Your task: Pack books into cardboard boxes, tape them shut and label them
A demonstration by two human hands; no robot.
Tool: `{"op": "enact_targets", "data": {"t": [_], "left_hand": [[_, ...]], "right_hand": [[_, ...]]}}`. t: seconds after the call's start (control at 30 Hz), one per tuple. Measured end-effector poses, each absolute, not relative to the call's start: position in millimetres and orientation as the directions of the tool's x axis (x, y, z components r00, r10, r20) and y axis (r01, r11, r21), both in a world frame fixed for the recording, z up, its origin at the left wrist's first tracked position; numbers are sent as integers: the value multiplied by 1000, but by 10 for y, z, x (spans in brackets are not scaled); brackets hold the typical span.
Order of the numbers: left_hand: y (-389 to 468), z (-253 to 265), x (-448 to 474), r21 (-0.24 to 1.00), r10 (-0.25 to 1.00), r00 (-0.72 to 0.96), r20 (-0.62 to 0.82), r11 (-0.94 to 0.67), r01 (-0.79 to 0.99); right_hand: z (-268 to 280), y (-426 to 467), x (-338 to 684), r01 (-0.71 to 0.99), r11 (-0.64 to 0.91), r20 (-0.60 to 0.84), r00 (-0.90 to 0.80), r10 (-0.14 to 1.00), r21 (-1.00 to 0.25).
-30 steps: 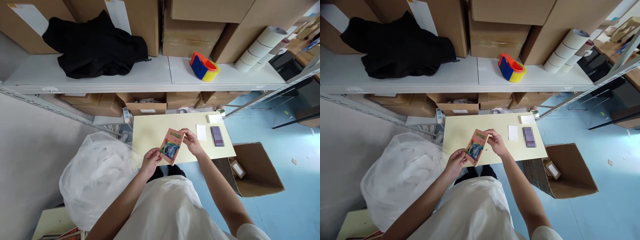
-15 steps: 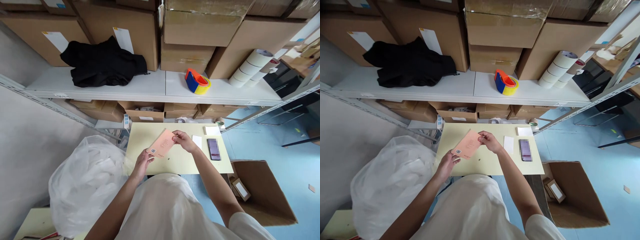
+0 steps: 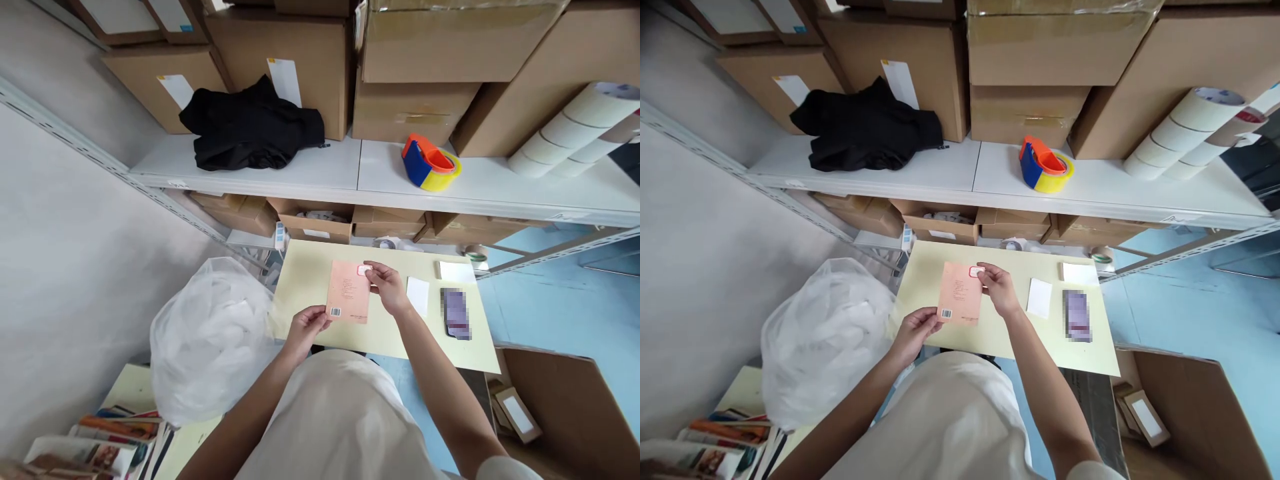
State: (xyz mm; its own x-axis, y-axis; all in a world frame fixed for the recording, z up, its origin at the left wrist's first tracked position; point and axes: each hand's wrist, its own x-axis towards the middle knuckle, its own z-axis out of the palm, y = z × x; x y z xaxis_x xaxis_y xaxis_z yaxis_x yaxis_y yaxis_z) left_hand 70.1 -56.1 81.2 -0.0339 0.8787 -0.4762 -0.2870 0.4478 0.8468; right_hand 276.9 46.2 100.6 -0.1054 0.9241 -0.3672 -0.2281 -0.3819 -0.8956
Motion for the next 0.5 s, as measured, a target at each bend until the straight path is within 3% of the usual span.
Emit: {"op": "enact_targets", "data": {"t": [0.3,0.5], "left_hand": [[-632,840,672,813,879,-112,-463,372,-448],[-647,919,705,692,832,155,-532,533,-487]], "right_hand": [[1076,342,2834,-214,-300,-259,-196,946,-930],[1326,348,2961,73,174,140,-333,932,-982]]}}
